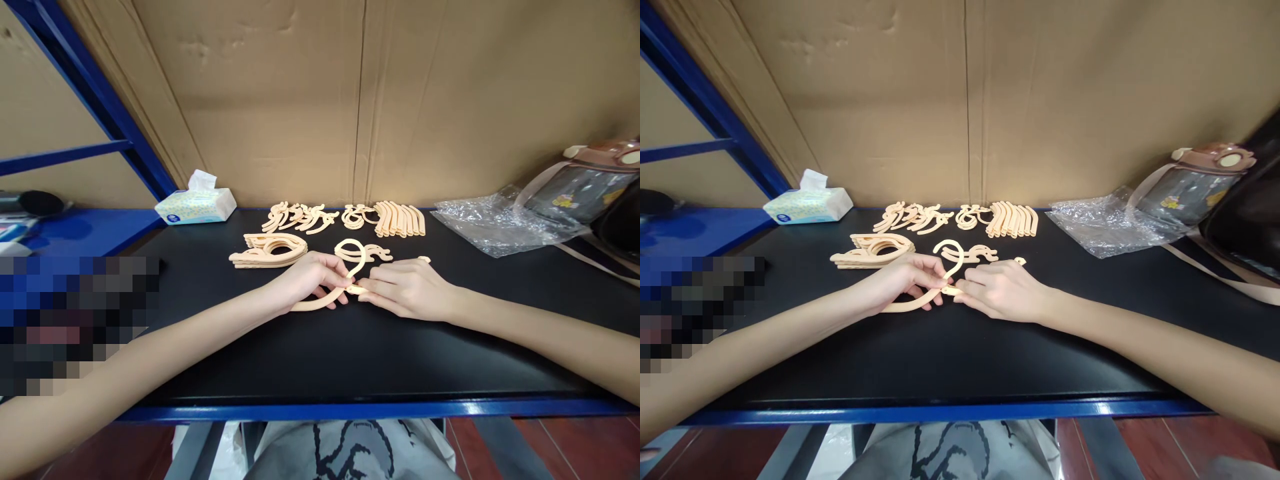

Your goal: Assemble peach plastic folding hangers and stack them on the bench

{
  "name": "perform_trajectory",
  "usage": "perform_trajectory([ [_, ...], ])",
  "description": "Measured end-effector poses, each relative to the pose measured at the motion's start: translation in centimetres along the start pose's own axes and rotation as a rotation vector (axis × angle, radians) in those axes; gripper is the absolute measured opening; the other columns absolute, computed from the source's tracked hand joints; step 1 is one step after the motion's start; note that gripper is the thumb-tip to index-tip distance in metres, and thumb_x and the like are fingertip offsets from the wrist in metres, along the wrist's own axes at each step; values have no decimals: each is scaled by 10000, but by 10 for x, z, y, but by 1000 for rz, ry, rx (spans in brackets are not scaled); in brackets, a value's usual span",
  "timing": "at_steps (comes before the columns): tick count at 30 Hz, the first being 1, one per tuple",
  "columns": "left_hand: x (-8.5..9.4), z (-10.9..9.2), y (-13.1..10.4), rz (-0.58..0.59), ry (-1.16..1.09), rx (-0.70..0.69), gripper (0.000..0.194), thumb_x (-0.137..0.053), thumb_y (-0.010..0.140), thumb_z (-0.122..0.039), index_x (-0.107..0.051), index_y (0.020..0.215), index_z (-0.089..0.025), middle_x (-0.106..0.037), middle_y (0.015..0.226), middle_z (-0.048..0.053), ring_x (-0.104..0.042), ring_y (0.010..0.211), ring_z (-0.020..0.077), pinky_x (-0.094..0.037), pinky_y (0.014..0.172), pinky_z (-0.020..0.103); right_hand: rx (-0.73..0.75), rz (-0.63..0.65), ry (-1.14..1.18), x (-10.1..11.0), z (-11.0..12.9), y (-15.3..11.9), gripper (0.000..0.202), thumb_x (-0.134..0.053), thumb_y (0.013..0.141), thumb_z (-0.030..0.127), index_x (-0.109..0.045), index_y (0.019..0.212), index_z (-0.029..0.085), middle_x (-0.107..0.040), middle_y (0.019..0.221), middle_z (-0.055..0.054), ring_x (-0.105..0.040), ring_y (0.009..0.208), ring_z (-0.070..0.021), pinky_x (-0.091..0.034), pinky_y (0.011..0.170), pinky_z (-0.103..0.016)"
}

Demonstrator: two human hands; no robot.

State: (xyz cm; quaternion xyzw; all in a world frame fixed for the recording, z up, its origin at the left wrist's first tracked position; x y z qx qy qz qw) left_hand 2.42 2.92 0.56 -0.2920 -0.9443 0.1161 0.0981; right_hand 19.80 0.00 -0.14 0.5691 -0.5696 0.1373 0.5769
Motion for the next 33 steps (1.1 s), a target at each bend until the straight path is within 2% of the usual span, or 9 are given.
perform_trajectory([
  [13,0,2,2,-7,-28,23,94,-649,667,-191,-601,684,-112,-660,675,69,-646,611,163,-523,538,233,-27,23,31,1,-2,0,348,-392,977,318,-687,867,168,-612,659,-4,-532,569,-97,-330,530,-240],
  [20,0,2,1,11,-32,6,61,-614,685,-166,-581,668,-117,-672,684,53,-623,570,121,-507,559,214,-46,2,51,3,-3,3,362,-397,978,323,-700,857,166,-600,644,3,-531,563,-93,-330,523,-238],
  [33,0,0,5,82,33,-56,92,-563,738,-185,-515,678,-135,-678,703,49,-568,475,102,-453,441,199,-61,20,80,1,-5,2,376,-394,976,341,-690,821,169,-570,620,9,-504,544,-79,-236,464,-238],
])
Point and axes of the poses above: each hand's wrist, its own y-axis towards the middle knuckle, its own x-axis out of the back of the hand, z = x × y, the point moved 3 cm from there along y, towards the middle knuckle
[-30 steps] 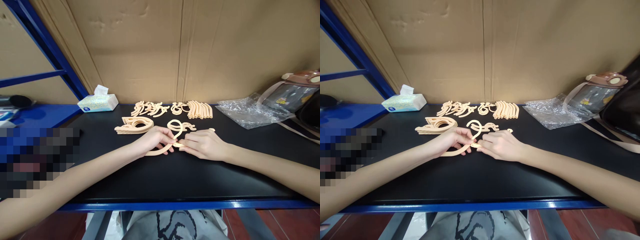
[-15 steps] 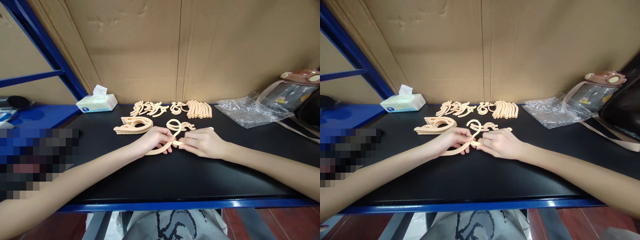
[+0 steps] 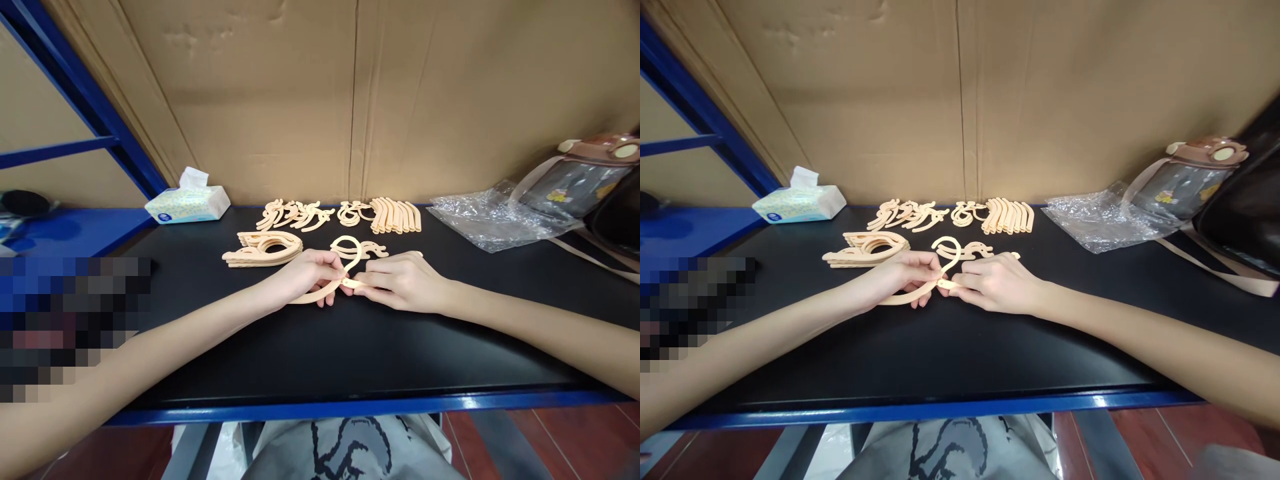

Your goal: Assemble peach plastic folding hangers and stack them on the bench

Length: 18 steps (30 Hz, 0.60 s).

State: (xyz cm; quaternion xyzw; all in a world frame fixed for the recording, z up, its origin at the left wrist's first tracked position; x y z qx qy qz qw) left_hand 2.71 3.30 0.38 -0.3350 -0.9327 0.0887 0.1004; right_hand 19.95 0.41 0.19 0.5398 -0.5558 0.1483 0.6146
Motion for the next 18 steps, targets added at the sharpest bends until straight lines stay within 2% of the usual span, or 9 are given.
perform_trajectory([
  [5,-3,3,-1,2,118,-64,115,-490,817,-250,-454,744,-168,-681,723,53,-501,427,86,-390,407,194,-13,1,9,-1,-2,-1,360,-397,974,333,-693,861,163,-588,643,4,-512,554,-80,-241,459,-235],
  [8,-6,1,-6,-53,412,-183,176,-401,920,-321,-457,823,-184,-659,726,10,-442,428,68,-337,427,186,-51,9,39,-2,-4,-2,364,-396,974,351,-693,871,168,-601,650,0,-516,553,-80,-250,459,-227],
  [12,-11,-6,-14,-112,818,-274,123,-423,931,-304,-448,872,-199,-531,579,-52,-448,482,105,-304,478,212,-80,17,77,-3,-6,-3,351,-402,971,351,-692,884,175,-613,673,0,-521,563,-80,-267,466,-219],
  [14,-12,-7,-15,-108,906,-284,137,-425,935,-307,-428,848,-201,-491,557,-54,-472,506,125,-298,496,227,-75,18,73,-3,-7,-4,348,-399,971,353,-691,898,177,-614,679,0,-523,569,-82,-272,468,-220],
  [18,-12,-6,-16,-106,996,-300,191,-364,968,-345,-414,848,-205,-514,616,-34,-513,559,151,-299,531,244,-86,18,61,-4,-8,-5,353,-406,966,371,-690,874,182,-611,679,-2,-532,590,-91,-284,481,-225],
])
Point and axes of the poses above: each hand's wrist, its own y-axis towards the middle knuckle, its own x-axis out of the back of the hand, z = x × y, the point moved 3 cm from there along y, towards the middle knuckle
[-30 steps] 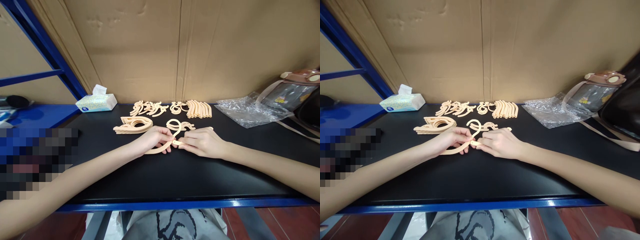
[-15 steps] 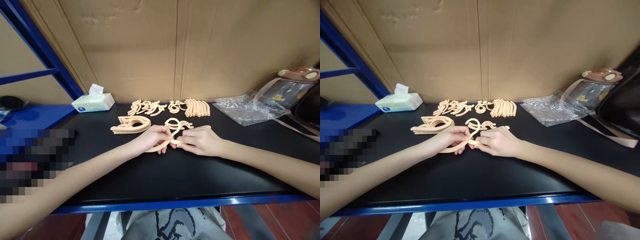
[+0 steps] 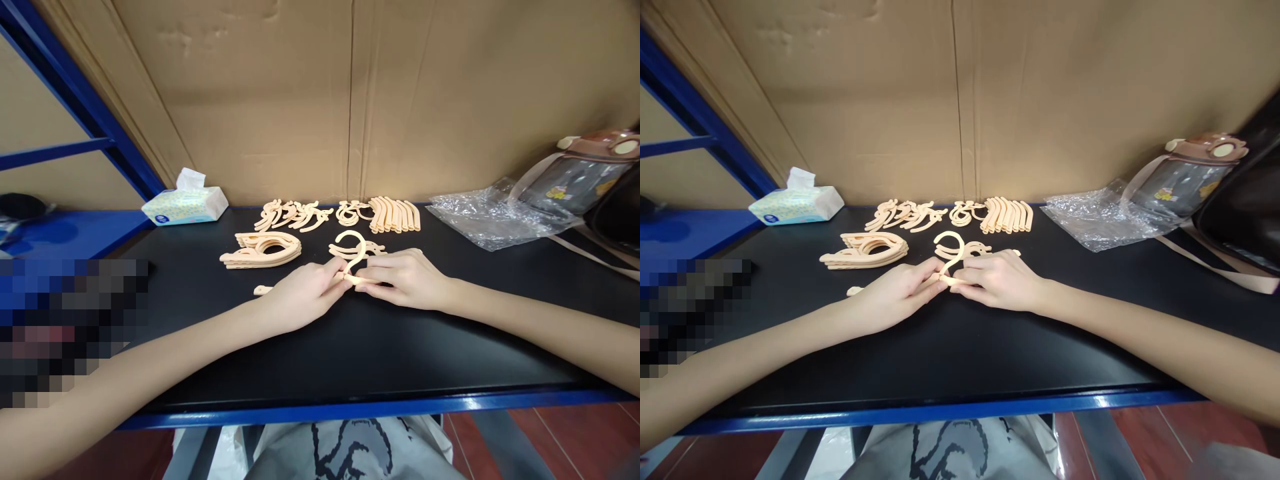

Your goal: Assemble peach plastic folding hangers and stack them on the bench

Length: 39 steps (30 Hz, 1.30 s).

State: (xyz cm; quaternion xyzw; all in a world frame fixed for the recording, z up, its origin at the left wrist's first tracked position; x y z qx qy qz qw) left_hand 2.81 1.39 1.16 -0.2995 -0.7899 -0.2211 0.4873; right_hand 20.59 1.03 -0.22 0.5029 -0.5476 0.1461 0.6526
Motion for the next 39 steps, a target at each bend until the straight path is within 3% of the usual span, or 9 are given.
perform_trajectory([
  [9,-2,1,-2,46,189,-9,235,-327,984,-363,-416,837,-203,-509,655,-7,-514,594,174,-268,547,262,39,-44,40,2,1,4,291,-472,936,343,-693,834,184,-627,697,-6,-530,633,-123,-383,609,-249],
  [22,-1,5,2,8,190,-12,281,-327,989,-384,-441,813,-198,-529,658,-7,-519,580,167,-298,544,252,-60,-169,-86,7,-2,3,243,-557,879,396,-643,812,179,-619,916,-77,-510,858,-200,-383,769,-345],
  [27,-1,3,2,10,174,11,272,-333,989,-387,-437,824,-197,-517,650,-8,-518,585,174,-290,546,254,-60,-206,-153,8,-2,3,263,-544,881,423,-632,856,176,-607,826,-64,-507,803,-200,-366,727,-336],
  [33,0,2,2,17,174,4,264,-367,982,-383,-433,807,-196,-508,630,-17,-510,569,163,-286,541,253,-128,-115,16,3,-4,4,308,-550,890,402,-616,1024,133,-572,650,15,-508,591,-124,-384,703,-286],
  [39,-2,3,2,4,202,-42,250,-376,980,-383,-465,852,-187,-541,668,-14,-526,573,157,-313,541,245,-156,6,168,0,-7,6,348,-536,895,428,-595,1105,156,-614,790,-20,-574,757,-156,-405,710,-273],
])
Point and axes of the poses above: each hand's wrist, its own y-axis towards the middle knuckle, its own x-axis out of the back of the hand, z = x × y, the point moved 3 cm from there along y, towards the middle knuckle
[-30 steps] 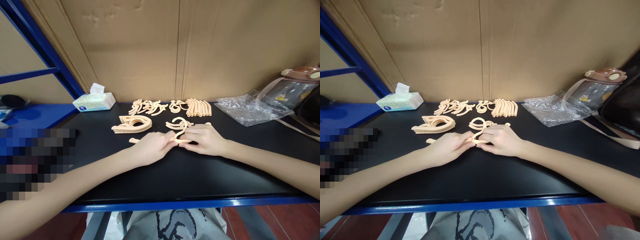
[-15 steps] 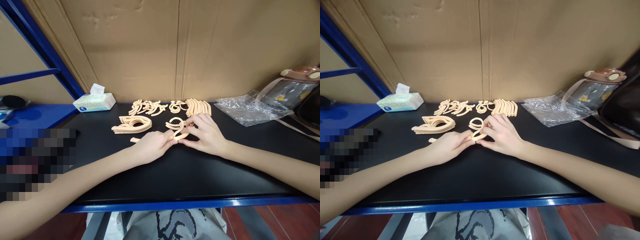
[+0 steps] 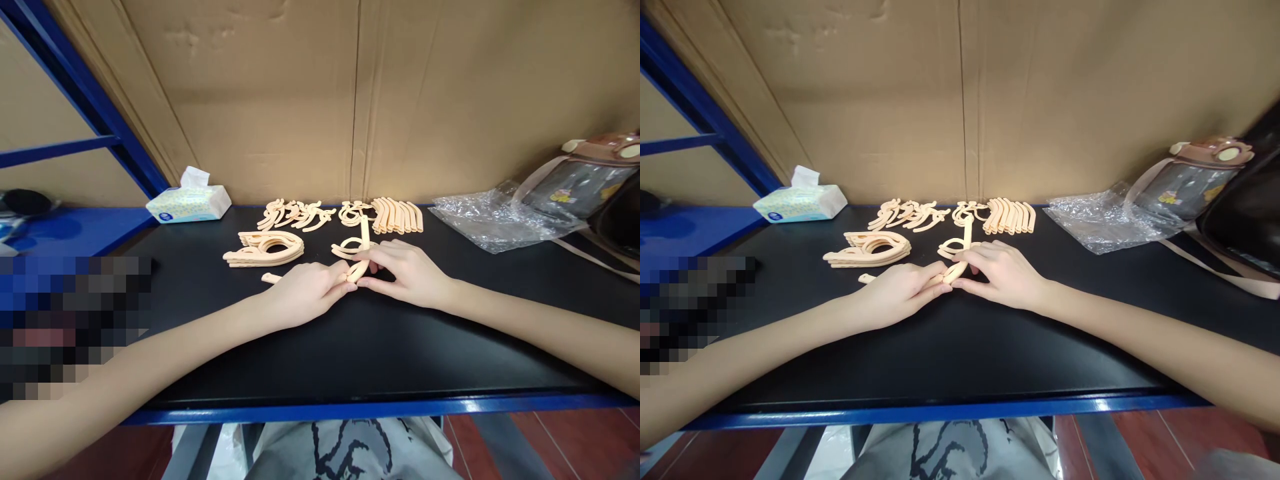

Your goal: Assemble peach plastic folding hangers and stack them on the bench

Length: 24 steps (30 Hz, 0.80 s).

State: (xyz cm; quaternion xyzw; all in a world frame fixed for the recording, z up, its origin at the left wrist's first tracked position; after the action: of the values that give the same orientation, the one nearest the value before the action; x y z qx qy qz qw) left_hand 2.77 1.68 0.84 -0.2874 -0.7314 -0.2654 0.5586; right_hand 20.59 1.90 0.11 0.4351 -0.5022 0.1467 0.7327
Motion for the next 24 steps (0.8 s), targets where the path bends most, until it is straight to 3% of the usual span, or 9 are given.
perform_trajectory([
  [8,-1,-2,-3,11,87,-61,158,-478,935,-360,-487,929,-203,-586,695,-21,-569,589,168,-326,520,235,-113,15,48,2,-2,0,302,-361,983,351,-620,973,195,-656,938,-26,-574,840,-156,-413,732,-269],
  [14,2,-4,-3,26,89,-87,134,-498,928,-335,-484,928,-202,-595,688,-29,-573,578,156,-333,515,225,-273,12,39,-2,-9,0,236,-411,962,334,-604,900,213,-623,868,-14,-571,784,-148,-412,680,-264],
  [21,0,-4,-4,3,169,-198,144,-459,947,-330,-488,944,-189,-621,747,-11,-578,579,146,-338,502,220,-262,2,51,-1,-7,0,201,-455,936,332,-593,853,212,-607,976,-22,-583,863,-154,-433,740,-274],
  [24,-2,-3,-5,-23,228,-301,151,-438,957,-306,-515,1011,-188,-633,830,-2,-611,673,151,-366,543,233,-247,15,36,-1,-7,0,195,-463,924,298,-613,835,212,-598,994,-27,-581,884,-161,-438,732,-279],
])
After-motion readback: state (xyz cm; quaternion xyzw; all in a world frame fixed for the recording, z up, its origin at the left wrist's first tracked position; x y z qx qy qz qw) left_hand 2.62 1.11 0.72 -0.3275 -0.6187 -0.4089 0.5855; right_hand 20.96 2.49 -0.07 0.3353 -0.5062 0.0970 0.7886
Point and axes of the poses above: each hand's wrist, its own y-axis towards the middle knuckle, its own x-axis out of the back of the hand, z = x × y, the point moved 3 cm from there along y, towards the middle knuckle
